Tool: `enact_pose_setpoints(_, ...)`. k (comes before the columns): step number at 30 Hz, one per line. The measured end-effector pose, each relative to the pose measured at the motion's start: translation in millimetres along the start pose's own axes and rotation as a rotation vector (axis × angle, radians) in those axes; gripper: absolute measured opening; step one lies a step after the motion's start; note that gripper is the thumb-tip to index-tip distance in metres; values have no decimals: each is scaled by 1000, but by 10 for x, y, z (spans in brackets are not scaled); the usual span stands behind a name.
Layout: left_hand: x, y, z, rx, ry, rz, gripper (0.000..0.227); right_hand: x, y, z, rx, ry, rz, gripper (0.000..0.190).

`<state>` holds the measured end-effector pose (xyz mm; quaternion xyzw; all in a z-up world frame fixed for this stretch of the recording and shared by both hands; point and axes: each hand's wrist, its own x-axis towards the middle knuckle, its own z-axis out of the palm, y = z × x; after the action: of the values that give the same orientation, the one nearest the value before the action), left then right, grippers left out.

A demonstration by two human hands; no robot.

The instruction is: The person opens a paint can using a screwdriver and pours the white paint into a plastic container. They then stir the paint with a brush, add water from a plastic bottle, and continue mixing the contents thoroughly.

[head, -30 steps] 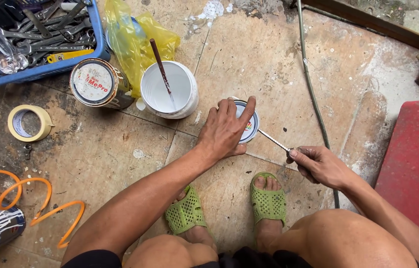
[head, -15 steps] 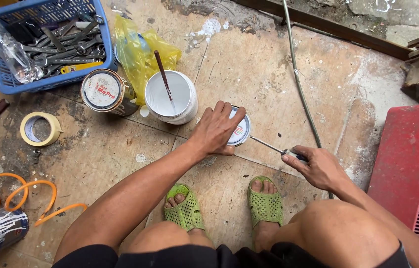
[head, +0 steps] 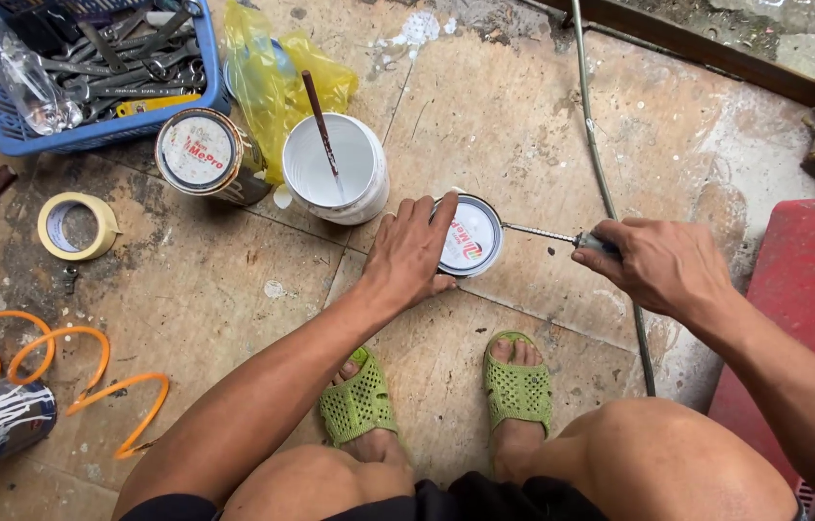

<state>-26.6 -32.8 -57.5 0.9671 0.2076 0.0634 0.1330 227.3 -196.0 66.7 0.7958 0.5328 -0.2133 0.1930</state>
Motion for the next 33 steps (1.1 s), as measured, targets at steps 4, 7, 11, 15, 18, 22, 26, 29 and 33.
enact_pose_setpoints(4,19,-1,131,-54,-87,-51,140,55,12,-48,-167,61,-73,52)
enact_pose_setpoints(7,101,25,34,-59,-156,-48,134,72,14,-68,-288,126,-147,50)
enact_pose_setpoints(11,200,41,-167,-35,-224,-1,128,147,27,-194,-210,46,-152,55)
enact_pose_setpoints(15,260,24,-369,-73,-277,25,132,386,225,150,421,-395,1,58)
enact_pose_setpoints(18,404,19,-602,-185,-370,12,105,361,304,411,787,-409,108,60)
enact_pose_setpoints(22,636,-10,-304,24,-332,361,59,318,214,418,892,-310,72,47)
enact_pose_setpoints(26,827,-65,113,85,-385,458,40,210,85,452,914,-252,87,55)
enact_pose_setpoints(29,977,-185,667,129,-476,470,101,174,177,781,988,-125,128,49)
enact_pose_setpoints(33,995,-51,237,31,-530,451,115,347,101,1706,741,27,319,60)
